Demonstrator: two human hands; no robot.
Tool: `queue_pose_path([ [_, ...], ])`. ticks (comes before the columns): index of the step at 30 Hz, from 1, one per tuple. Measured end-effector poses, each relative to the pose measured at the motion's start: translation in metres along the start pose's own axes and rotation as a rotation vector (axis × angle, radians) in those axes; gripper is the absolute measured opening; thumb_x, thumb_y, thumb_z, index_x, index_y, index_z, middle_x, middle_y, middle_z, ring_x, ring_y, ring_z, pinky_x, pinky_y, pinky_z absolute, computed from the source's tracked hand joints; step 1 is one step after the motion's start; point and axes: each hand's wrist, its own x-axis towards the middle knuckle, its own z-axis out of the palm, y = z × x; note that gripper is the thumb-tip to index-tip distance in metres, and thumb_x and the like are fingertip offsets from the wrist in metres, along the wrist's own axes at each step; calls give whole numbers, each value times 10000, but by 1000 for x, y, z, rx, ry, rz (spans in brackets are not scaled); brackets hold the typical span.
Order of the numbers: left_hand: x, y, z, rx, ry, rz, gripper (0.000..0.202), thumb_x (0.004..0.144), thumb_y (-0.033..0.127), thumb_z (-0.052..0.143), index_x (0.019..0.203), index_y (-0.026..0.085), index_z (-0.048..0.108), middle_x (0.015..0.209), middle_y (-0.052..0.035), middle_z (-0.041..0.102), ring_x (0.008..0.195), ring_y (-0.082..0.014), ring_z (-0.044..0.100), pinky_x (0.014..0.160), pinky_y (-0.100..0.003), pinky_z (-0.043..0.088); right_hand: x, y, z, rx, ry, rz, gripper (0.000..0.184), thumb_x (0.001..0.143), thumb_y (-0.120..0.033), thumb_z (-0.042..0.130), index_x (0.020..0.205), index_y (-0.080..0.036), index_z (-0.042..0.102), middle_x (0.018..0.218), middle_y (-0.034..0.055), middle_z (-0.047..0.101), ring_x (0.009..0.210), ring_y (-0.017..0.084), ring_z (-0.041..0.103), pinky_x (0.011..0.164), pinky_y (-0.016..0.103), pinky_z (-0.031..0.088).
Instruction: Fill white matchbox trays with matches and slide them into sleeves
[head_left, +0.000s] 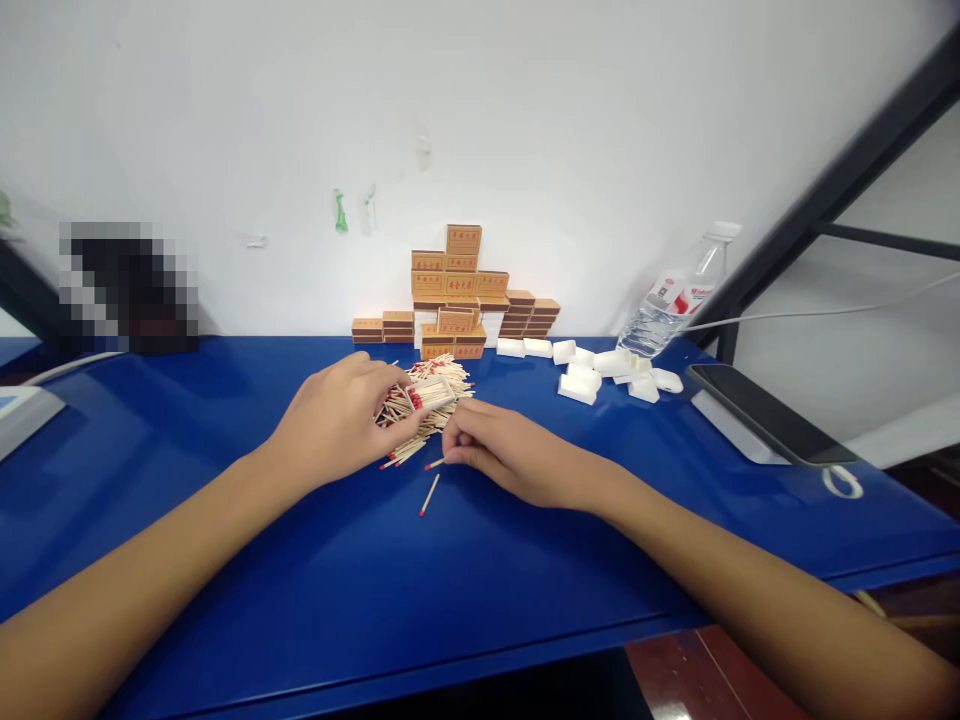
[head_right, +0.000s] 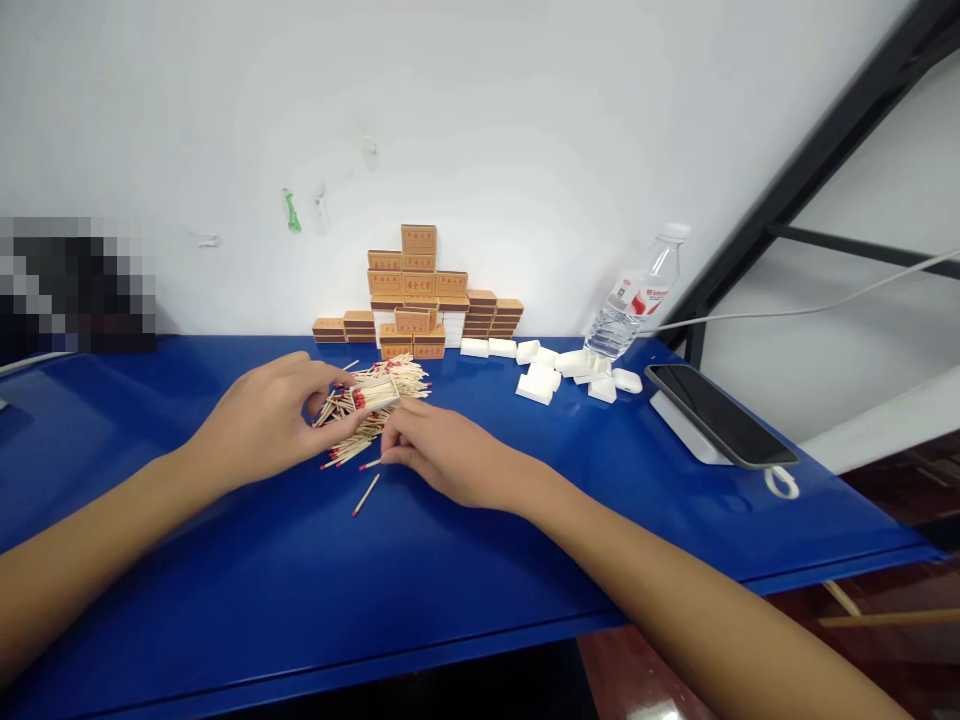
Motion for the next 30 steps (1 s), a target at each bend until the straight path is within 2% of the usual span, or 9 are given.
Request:
queue_pose_path([
  [5,0,0,1,-12,-15,-3,311,928,439,621,1023,164,731,740,-33,627,755,-196,558,648,-314,399,-1,-9,5,15,-124,-62,115,1048,-153,559,953,-194,609,1049,40,591,920,165,573,817,290,463],
  [9,0,1,1,-23,-23,0,327,927,450,613,1022,162,735,739,-40,635,760,-199,566,645,-312,403,-1,-6,5,26,-118,-68,20,1030,-182,617,1041,-198,624,1113,48,589,938,161,572,816,288,470],
  [11,-1,1,1,-28,-22,7,323,928,444,609,1022,163,737,739,-41,633,762,-200,569,644,-311,402,0,-4,4,34,-119,-68,34,1030,-187,624,1061,-198,633,1123,51,594,950,161,576,827,292,474],
  [16,-1,1,3,-21,-15,12,321,921,437,610,1024,162,740,729,-37,624,735,-192,554,631,-303,393,0,-8,8,-60,-143,-28,73,1038,-191,610,975,-181,645,1063,50,607,920,171,585,804,299,467],
  [20,-2,2,4,-25,-25,13,316,913,450,626,990,165,739,741,-40,619,715,-188,549,610,-300,378,-6,-14,6,-127,-153,-8,127,1074,-221,543,989,-171,622,1093,67,618,873,171,574,789,317,453],
  [23,-3,7,3,-54,-35,47,276,914,420,638,980,170,737,764,-42,633,717,-188,560,618,-303,388,-12,-10,-8,-40,-81,25,120,1084,-224,506,1007,-191,592,1083,54,607,890,168,565,790,308,450],
  [27,-5,19,4,-124,-62,101,264,921,409,643,1015,183,742,805,-43,667,707,-182,585,620,-303,413,-15,4,-26,-51,157,44,122,1085,-246,478,986,-205,535,1027,46,556,886,173,532,788,312,432],
  [30,-8,27,6,-168,-67,125,266,930,406,644,1063,198,741,772,-25,671,705,-183,606,626,-303,436,-16,10,-27,-76,137,98,128,1084,-260,477,979,-208,527,1010,41,545,845,171,522,757,314,421],
])
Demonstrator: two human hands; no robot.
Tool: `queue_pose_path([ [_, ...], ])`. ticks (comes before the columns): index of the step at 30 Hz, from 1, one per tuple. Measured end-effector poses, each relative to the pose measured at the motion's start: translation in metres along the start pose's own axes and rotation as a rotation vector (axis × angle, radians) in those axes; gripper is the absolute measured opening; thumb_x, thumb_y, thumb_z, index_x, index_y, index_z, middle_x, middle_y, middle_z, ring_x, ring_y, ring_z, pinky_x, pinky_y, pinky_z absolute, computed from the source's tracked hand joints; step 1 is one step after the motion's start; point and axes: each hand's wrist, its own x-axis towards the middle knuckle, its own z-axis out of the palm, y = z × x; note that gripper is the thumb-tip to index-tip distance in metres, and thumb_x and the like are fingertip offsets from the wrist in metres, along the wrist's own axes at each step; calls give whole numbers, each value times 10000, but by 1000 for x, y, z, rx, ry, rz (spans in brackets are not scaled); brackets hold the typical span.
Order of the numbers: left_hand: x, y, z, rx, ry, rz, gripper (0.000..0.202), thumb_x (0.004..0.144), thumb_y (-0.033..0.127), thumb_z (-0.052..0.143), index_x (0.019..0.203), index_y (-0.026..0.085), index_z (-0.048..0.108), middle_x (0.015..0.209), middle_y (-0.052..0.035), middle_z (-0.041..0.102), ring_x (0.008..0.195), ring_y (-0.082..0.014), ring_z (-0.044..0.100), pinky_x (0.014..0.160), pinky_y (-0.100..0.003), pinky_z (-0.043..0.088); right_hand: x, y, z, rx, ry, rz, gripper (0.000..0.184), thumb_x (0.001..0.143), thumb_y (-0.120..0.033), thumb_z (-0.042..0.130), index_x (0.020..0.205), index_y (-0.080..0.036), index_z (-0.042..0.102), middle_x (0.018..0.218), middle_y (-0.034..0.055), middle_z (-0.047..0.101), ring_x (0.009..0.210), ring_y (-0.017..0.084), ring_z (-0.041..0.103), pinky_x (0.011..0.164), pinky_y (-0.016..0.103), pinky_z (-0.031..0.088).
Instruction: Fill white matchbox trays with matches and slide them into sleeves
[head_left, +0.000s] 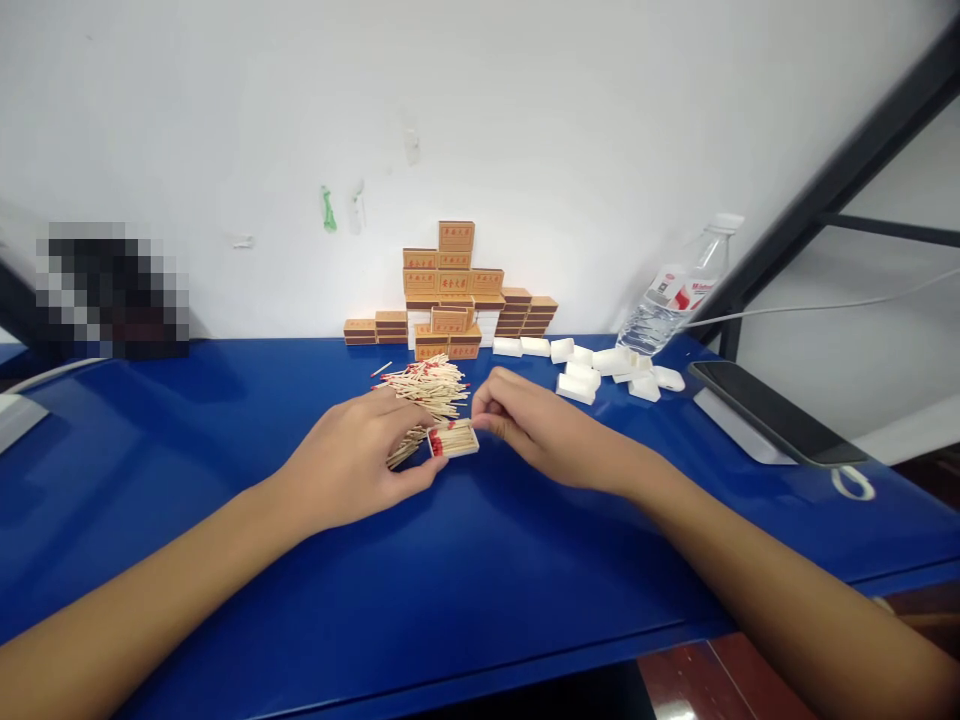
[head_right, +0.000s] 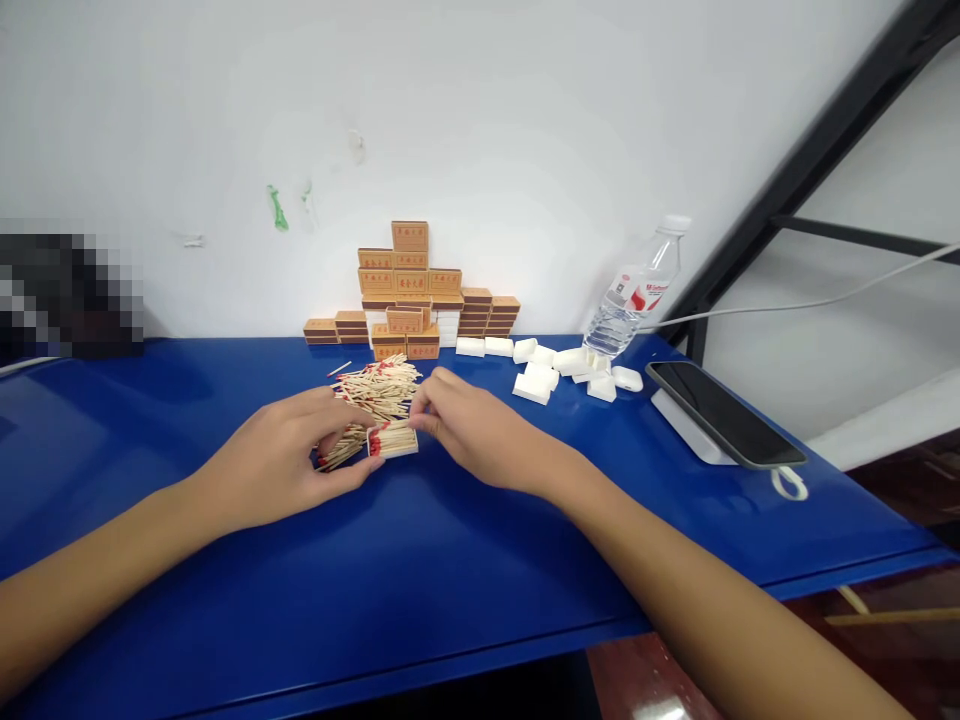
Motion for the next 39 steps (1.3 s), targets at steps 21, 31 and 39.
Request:
queue_pose_path([
  [21,-4,1,5,-64,-102,-7,253,918,416,665,1039,203,727,835,-29,685,769,-199,622,654,-322,443,-3,-7,8,-73,-116,0,109,1062,-227,553,961,-192,572,1026,41,600,833,160,556,710,292,418],
  [31,-3,2,6,-115,-147,16,229,921,414,661,1013,215,725,760,-2,621,691,-167,565,643,-303,411,-3,-7,11,-79,-92,-4,76,1021,-178,599,952,-191,627,996,18,597,812,137,552,690,270,408],
  [39,-4,3,5,-106,-170,31,222,917,408,668,947,191,705,779,-13,616,705,-173,561,640,-306,401,-2,-7,14,-115,-54,-2,100,965,-98,591,935,-186,628,932,13,596,777,137,540,667,273,382],
])
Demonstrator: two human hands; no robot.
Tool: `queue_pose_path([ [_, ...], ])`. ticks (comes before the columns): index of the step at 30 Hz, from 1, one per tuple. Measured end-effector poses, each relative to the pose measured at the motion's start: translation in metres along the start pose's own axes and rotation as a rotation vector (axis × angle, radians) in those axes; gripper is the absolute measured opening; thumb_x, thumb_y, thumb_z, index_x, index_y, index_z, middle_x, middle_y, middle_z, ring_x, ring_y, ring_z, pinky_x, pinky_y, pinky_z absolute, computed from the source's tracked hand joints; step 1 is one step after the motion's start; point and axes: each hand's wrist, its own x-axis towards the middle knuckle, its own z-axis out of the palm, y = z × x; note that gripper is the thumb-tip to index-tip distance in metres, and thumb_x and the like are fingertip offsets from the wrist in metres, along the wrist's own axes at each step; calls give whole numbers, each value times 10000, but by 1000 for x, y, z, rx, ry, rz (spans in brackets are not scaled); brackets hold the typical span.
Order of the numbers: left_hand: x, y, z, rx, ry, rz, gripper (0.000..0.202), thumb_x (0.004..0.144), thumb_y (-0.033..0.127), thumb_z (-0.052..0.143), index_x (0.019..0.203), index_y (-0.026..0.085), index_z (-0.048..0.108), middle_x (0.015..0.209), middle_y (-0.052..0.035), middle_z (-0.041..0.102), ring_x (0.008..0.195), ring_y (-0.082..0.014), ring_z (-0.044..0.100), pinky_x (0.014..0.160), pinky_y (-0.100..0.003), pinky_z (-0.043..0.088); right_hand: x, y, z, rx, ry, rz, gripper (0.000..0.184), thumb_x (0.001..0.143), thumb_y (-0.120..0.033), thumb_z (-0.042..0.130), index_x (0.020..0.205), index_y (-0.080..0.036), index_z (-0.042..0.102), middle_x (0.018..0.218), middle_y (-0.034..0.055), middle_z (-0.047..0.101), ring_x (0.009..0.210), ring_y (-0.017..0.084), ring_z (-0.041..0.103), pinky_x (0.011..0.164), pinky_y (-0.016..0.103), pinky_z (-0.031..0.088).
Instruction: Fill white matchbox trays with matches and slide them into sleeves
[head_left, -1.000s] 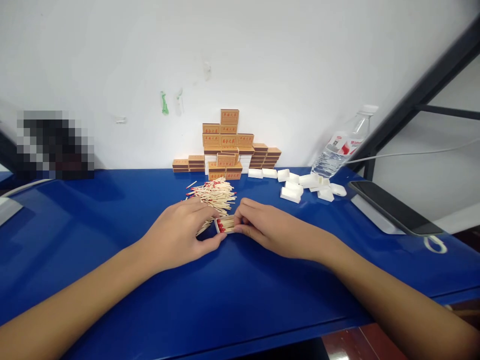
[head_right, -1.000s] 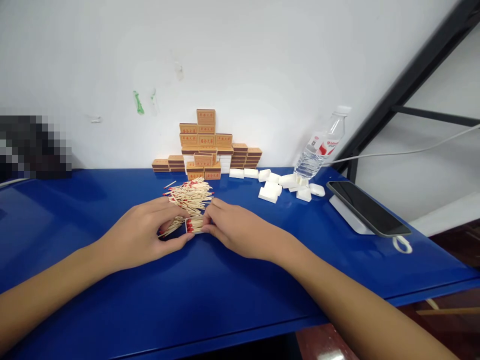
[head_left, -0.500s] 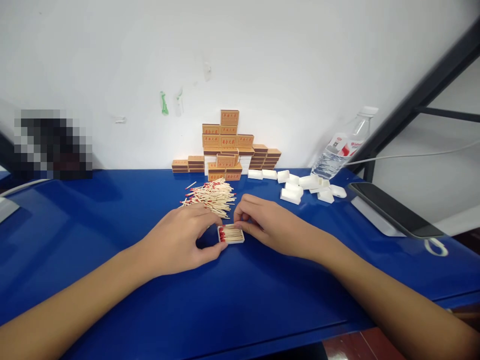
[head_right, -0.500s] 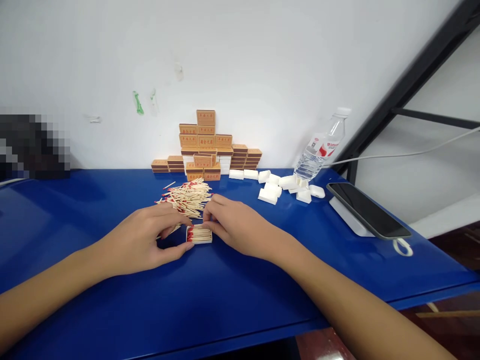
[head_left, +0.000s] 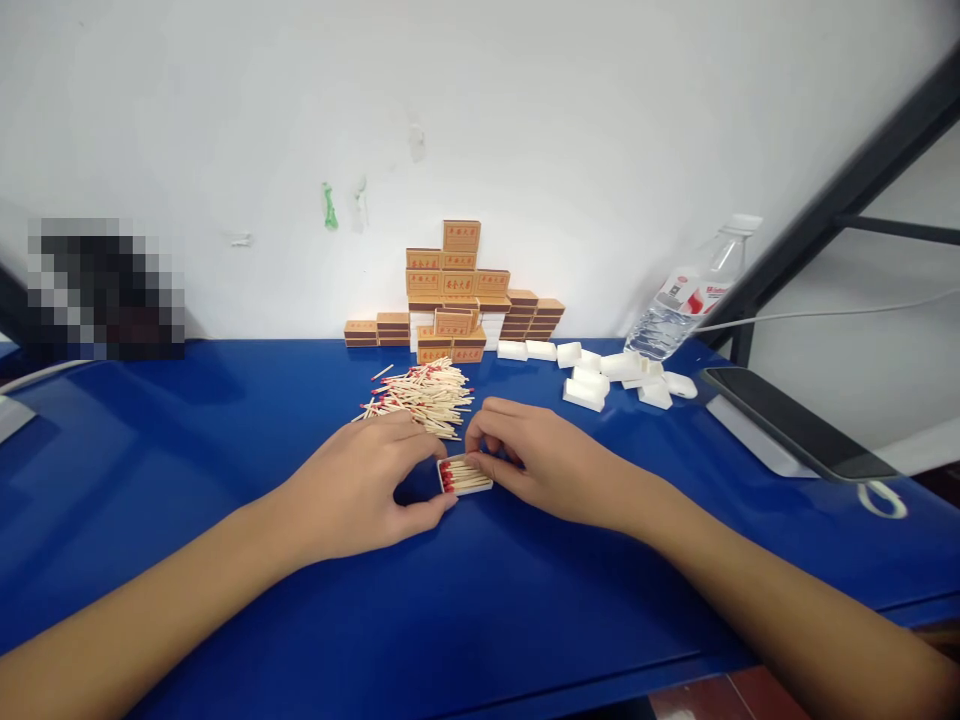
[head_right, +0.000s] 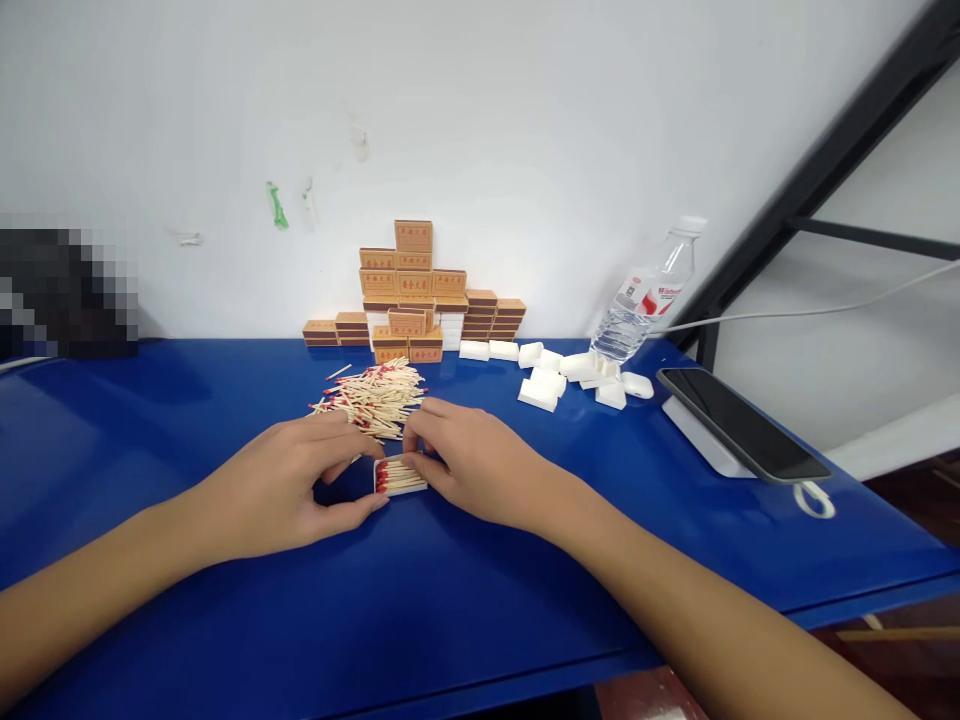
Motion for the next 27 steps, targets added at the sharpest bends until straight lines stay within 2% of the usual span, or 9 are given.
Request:
queue_pose_path([
  [8,1,1,0,-7,3,42,195,909,370,689,974,187,708,734,5,604,678,-163,545,638,-301,400,0,-3,1,3,38,-9,76,940,-105,624,940,-180,633,876,-4,584,747,126,521,646,264,366],
  [13,1,0,-1,5,9,33,189,907,373,692,930,186,696,750,0,620,687,-166,553,638,-304,403,-1,-5,-5,78,2,-48,55,962,-193,681,914,-187,656,841,-18,592,758,122,537,672,259,394],
  [19,0,1,-1,3,3,40,182,912,359,684,865,186,649,780,0,636,723,-171,573,628,-302,393,-2,-4,-5,91,-30,-47,70,951,-135,673,900,-181,656,870,-13,599,749,112,530,674,256,403],
  [27,0,1,1,-6,2,37,174,913,357,684,908,185,663,821,-7,668,740,-177,591,640,-310,414,-2,-5,-4,94,-42,-30,67,969,-158,655,907,-182,665,868,-8,595,734,114,519,663,261,397],
])
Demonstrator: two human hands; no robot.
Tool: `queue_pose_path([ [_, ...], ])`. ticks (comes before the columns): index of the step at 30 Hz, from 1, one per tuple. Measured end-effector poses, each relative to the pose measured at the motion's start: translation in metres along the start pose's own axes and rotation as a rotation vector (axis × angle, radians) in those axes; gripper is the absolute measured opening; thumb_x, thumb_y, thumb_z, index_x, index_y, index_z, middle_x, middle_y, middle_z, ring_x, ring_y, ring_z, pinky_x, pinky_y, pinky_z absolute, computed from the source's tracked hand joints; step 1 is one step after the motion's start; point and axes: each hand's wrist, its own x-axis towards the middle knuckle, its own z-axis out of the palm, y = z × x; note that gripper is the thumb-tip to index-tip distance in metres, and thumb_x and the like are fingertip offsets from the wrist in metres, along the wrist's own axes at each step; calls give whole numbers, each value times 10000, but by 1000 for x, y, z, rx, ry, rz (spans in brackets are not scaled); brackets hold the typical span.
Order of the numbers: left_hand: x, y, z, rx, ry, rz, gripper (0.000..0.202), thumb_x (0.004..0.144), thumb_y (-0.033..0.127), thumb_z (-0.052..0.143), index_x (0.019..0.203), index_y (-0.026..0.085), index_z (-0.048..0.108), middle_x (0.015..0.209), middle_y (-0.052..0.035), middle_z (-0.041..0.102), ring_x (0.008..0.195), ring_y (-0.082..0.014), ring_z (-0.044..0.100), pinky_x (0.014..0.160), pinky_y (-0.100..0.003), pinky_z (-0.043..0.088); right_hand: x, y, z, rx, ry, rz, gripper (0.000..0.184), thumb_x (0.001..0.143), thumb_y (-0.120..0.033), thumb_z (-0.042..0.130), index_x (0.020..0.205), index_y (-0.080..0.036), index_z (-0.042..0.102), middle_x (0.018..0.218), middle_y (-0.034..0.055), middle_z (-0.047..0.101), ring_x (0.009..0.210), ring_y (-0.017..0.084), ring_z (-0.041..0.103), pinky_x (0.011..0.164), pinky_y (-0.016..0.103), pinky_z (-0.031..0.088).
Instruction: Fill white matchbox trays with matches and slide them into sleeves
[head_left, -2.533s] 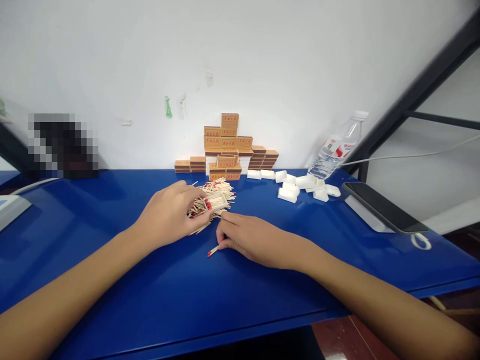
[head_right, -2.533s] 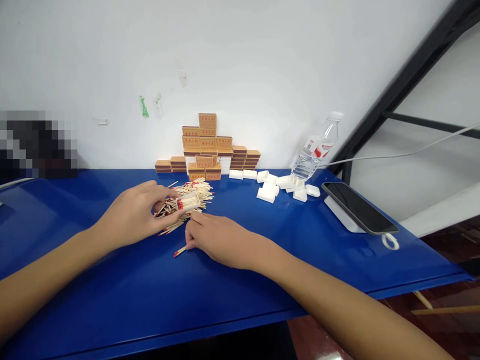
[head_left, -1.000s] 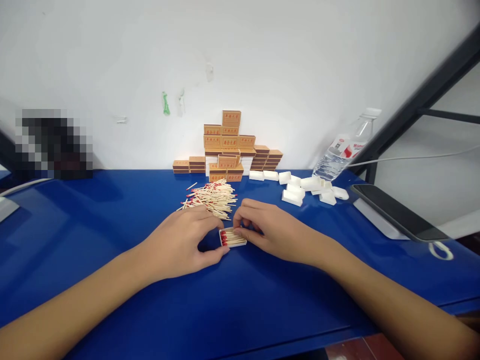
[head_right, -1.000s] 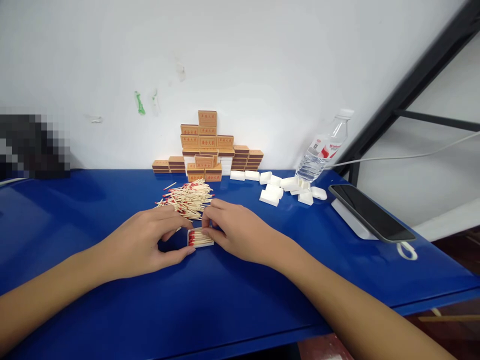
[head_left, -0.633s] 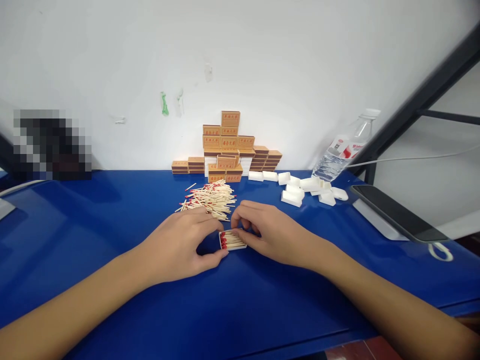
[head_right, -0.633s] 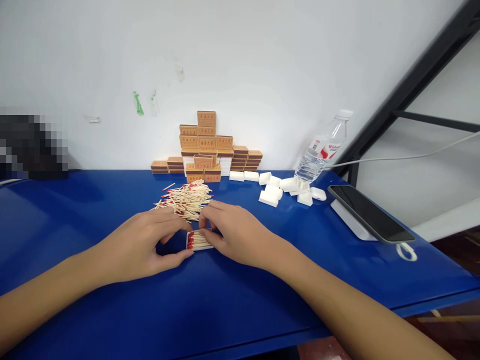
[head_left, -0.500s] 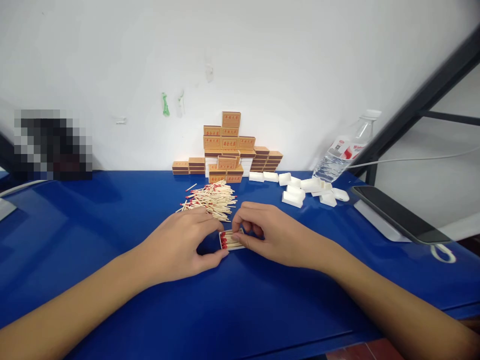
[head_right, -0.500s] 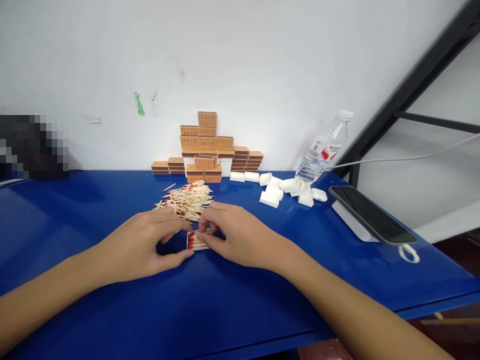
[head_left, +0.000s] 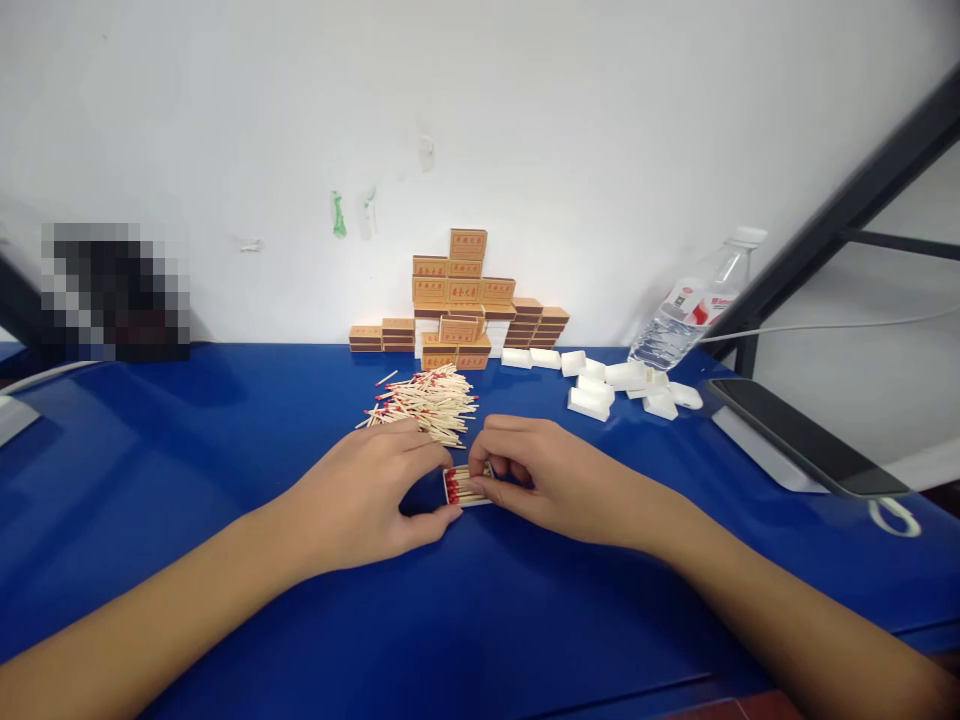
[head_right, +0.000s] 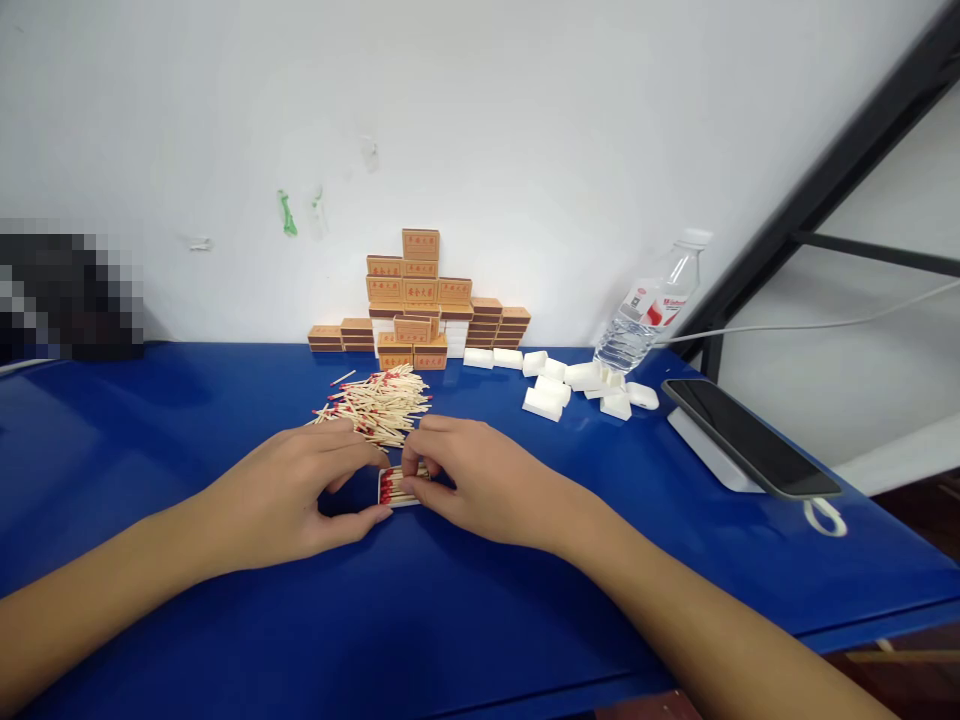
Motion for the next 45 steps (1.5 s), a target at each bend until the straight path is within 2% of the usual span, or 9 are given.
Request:
queue_pose_path([
  [7,-2,-2,1,-3,-13,-14,198,919,382,680,976,193,699,843,-18,687,761,-191,613,676,-326,446,2,4,0,13,26,-2,76,972,-181,636,904,-193,667,832,-16,581,698,110,510,638,256,389],
  [12,-2,-1,2,-7,-29,-29,244,925,413,670,1042,203,712,880,-26,699,820,-209,633,733,-354,482,11,41,-4,-84,248,83,71,970,-212,617,930,-202,675,815,3,577,724,146,520,664,282,403],
  [17,-3,1,4,-33,-42,-38,231,929,409,662,1039,211,709,911,-26,708,883,-220,642,738,-352,487,32,77,3,-93,348,115,133,944,-224,648,1053,-187,715,902,32,580,761,160,549,735,315,455],
  [23,-2,1,4,-38,-38,-41,245,932,419,659,1051,212,708,920,-27,714,909,-229,642,758,-367,491,51,79,12,-79,301,98,88,942,-148,597,932,-158,684,938,57,605,849,176,571,794,318,465],
  [28,-2,0,4,-39,-28,-29,225,919,391,671,1038,204,707,893,-24,710,868,-224,635,716,-363,483,35,77,-4,-118,167,105,110,978,-149,537,945,-165,640,971,58,596,812,162,563,751,303,460],
  [32,-2,0,4,-45,-14,-25,244,919,407,667,1042,200,706,888,-24,711,860,-225,637,725,-372,489,18,76,-16,-167,110,137,69,979,-233,598,981,-185,647,964,51,599,818,173,568,746,314,467],
  [35,-1,0,4,-47,-13,-27,241,916,406,670,1034,198,705,878,-28,710,844,-222,635,717,-366,488,18,73,-14,-144,141,117,135,979,-291,638,1069,-194,659,1032,63,613,893,187,585,799,332,483],
  [40,0,-1,4,-30,-3,-22,223,923,396,666,1029,203,703,854,-26,703,824,-214,632,687,-343,471,28,69,-3,-102,125,131,112,1005,-237,568,935,-185,639,937,57,605,871,196,572,775,336,471],
  [45,-1,-2,5,-15,12,-12,239,924,397,664,1036,191,708,866,-36,708,823,-219,637,696,-351,483,20,62,-10,-108,80,143,145,1038,-256,497,961,-190,600,1004,81,616,924,217,565,803,358,470],
])
